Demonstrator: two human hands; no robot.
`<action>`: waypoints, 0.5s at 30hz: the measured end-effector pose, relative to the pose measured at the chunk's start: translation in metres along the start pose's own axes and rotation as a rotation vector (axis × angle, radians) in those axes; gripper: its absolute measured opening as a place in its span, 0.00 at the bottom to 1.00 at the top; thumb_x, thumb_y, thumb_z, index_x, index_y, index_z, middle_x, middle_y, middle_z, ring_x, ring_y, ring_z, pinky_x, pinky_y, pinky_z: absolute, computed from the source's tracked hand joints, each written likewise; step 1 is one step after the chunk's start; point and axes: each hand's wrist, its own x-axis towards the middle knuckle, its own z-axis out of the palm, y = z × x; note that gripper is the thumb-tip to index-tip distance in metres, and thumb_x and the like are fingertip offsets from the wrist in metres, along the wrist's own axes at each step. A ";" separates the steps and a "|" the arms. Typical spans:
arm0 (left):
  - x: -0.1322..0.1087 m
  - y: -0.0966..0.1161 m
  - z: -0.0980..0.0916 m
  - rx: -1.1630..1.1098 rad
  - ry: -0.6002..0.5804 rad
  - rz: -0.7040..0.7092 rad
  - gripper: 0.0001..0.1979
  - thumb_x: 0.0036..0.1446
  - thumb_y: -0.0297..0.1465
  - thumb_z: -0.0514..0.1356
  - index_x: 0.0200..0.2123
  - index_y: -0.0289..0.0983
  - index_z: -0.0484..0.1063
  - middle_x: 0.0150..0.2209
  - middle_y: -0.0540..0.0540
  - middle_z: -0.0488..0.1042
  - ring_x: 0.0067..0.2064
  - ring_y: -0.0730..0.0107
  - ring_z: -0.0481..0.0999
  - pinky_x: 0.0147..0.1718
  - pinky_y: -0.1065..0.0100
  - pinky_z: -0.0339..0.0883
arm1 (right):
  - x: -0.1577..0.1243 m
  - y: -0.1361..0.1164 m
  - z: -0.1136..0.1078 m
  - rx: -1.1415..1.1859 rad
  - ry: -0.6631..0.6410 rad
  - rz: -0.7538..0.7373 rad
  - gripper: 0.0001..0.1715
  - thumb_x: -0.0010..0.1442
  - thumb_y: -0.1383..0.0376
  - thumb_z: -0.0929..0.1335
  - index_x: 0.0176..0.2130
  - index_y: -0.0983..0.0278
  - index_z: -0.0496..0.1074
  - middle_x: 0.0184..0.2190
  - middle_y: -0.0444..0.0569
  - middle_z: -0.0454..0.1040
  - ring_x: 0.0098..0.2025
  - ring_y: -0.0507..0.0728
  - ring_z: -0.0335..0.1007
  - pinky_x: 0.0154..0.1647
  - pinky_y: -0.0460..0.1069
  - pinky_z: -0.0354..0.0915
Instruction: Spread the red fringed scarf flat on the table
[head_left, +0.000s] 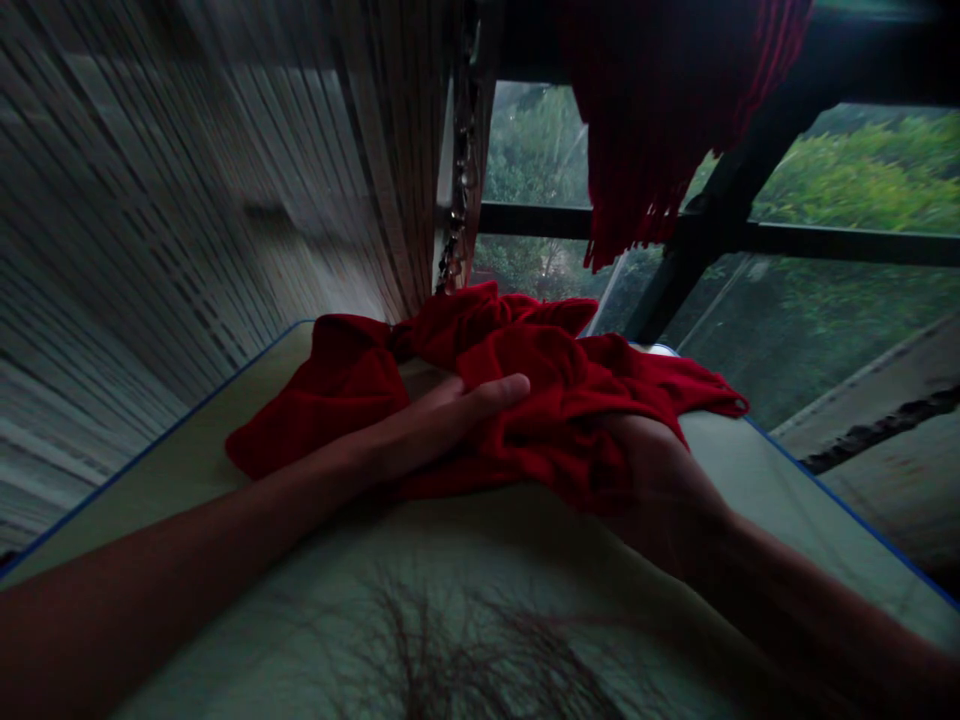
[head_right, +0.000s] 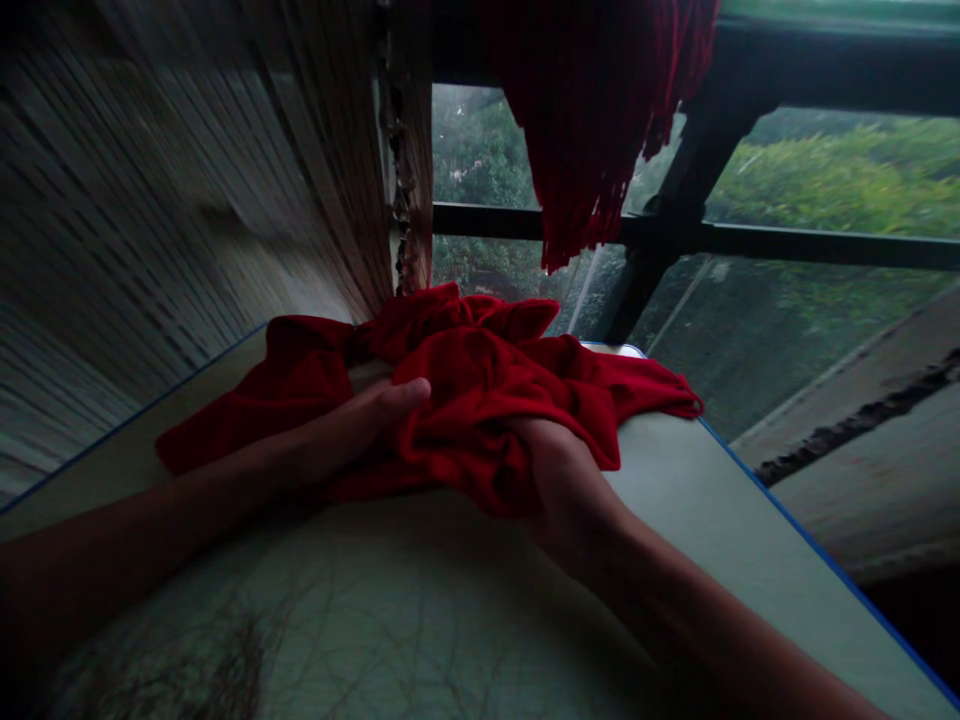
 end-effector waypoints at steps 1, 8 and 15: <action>0.001 -0.001 -0.001 0.061 -0.023 0.015 0.22 0.56 0.50 0.70 0.45 0.40 0.81 0.45 0.45 0.84 0.51 0.54 0.81 0.51 0.63 0.72 | 0.001 -0.002 0.001 0.011 0.007 -0.004 0.14 0.50 0.65 0.74 0.40 0.54 0.79 0.34 0.43 0.84 0.44 0.63 0.82 0.45 0.55 0.79; 0.004 -0.007 -0.008 0.276 -0.094 0.039 0.16 0.61 0.46 0.67 0.43 0.40 0.82 0.43 0.48 0.84 0.43 0.62 0.81 0.44 0.67 0.71 | 0.005 -0.005 -0.005 0.037 0.033 -0.049 0.10 0.52 0.68 0.71 0.36 0.55 0.78 0.34 0.45 0.84 0.44 0.63 0.81 0.44 0.55 0.78; 0.005 -0.007 -0.007 0.221 -0.142 -0.017 0.16 0.61 0.45 0.67 0.34 0.38 0.80 0.32 0.50 0.81 0.32 0.70 0.77 0.34 0.70 0.69 | 0.005 -0.009 -0.001 0.010 -0.029 -0.063 0.08 0.57 0.63 0.70 0.38 0.55 0.80 0.38 0.47 0.85 0.47 0.65 0.80 0.46 0.57 0.78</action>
